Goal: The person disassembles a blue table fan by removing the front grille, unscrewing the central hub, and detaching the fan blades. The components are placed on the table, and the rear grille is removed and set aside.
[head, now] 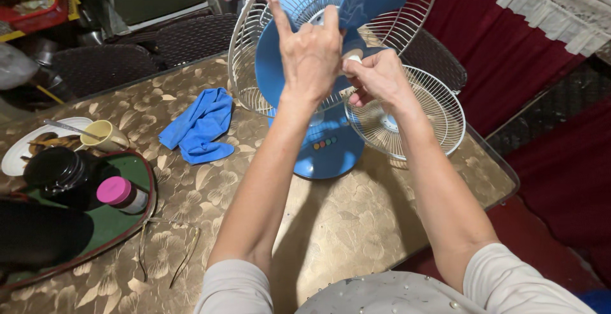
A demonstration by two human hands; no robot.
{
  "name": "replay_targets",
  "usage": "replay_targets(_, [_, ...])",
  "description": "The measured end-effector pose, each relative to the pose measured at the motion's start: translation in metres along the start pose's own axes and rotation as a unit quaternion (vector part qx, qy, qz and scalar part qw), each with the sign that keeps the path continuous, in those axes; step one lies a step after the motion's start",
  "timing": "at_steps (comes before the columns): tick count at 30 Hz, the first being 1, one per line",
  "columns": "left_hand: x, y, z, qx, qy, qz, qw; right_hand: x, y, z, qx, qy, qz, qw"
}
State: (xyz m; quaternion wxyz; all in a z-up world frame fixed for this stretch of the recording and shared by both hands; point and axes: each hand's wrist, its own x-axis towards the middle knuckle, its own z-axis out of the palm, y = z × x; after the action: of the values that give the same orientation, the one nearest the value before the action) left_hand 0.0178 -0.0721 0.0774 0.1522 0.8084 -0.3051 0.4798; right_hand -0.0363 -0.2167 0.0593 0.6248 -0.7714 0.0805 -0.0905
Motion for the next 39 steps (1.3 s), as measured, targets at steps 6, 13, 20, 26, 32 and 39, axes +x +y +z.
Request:
replay_targets(6, [-0.008,-0.01,0.011,-0.054,0.054,0.012,0.997,-0.003,-0.004,0.0,-0.119,0.032,-0.098,0.988])
replay_targets(13, [-0.015,-0.01,0.021,-0.065,0.081,0.0,0.995,-0.007,-0.009,0.002,-0.226,0.052,-0.163,0.959])
replay_targets(20, [-0.016,-0.009,0.022,-0.073,0.076,-0.001,0.994,0.002,0.003,-0.003,-0.258,0.041,-0.215,0.941])
replay_targets(26, [-0.018,-0.007,0.022,-0.074,0.078,-0.021,0.994,-0.003,0.023,0.011,-0.364,0.205,-0.366,0.832])
replay_targets(32, [-0.02,-0.006,0.021,-0.073,0.07,-0.026,0.995,0.003,0.025,-0.007,0.103,-0.026,0.015,0.994])
replay_targets(39, [-0.018,-0.008,0.018,-0.071,0.076,-0.006,0.995,0.021,0.02,-0.018,0.161,-0.087,0.07,0.981])
